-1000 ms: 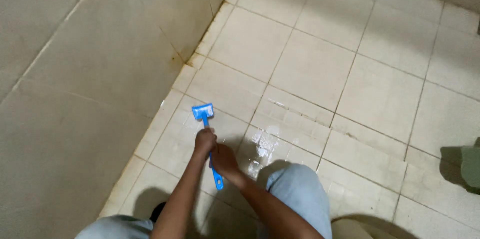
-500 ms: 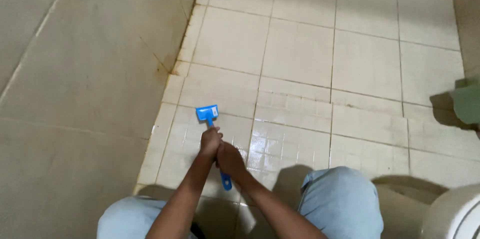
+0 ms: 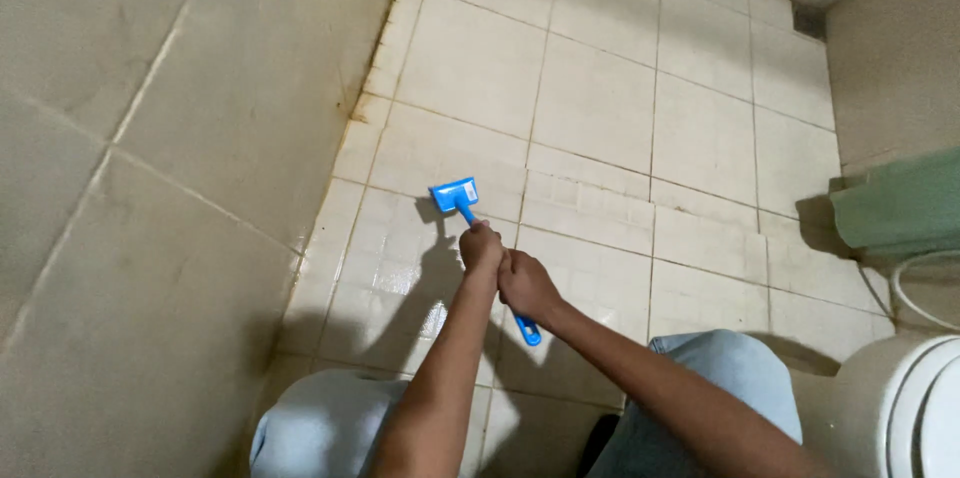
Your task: The person sprays a cleaning solution onto the tiled shower floor using a handheld spray nozzle. They then use a blue scrub brush to scrub the grout lines and floor tiles, focusing on the corners and edges.
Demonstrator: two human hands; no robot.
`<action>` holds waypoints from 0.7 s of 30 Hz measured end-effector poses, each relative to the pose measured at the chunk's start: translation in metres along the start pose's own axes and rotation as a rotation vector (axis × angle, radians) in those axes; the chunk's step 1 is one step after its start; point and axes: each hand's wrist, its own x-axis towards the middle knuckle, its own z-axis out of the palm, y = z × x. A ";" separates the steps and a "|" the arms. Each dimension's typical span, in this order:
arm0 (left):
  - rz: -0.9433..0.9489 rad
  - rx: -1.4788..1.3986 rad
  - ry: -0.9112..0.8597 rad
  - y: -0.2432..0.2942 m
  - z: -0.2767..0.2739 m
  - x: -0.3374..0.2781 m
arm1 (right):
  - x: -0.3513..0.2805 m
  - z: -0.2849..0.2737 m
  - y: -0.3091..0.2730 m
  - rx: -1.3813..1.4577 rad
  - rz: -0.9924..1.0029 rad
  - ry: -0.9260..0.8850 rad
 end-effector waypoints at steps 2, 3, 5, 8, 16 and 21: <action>-0.071 -0.089 -0.009 0.008 0.006 -0.011 | -0.003 -0.013 -0.014 -0.079 0.013 -0.033; -0.143 -0.168 -0.014 0.011 0.009 -0.017 | -0.005 -0.019 -0.019 -0.148 0.029 -0.068; -0.160 -0.217 -0.046 0.017 0.015 -0.019 | -0.004 -0.024 -0.019 -0.180 0.050 -0.061; -0.188 -0.253 -0.065 0.021 0.004 -0.022 | -0.001 -0.015 -0.019 -0.179 0.086 -0.085; -0.209 -0.021 0.048 -0.006 -0.034 0.033 | 0.009 0.028 -0.029 -0.054 0.142 -0.147; -0.200 -0.313 -0.034 0.014 -0.047 0.028 | 0.038 0.032 -0.022 0.131 0.085 -0.053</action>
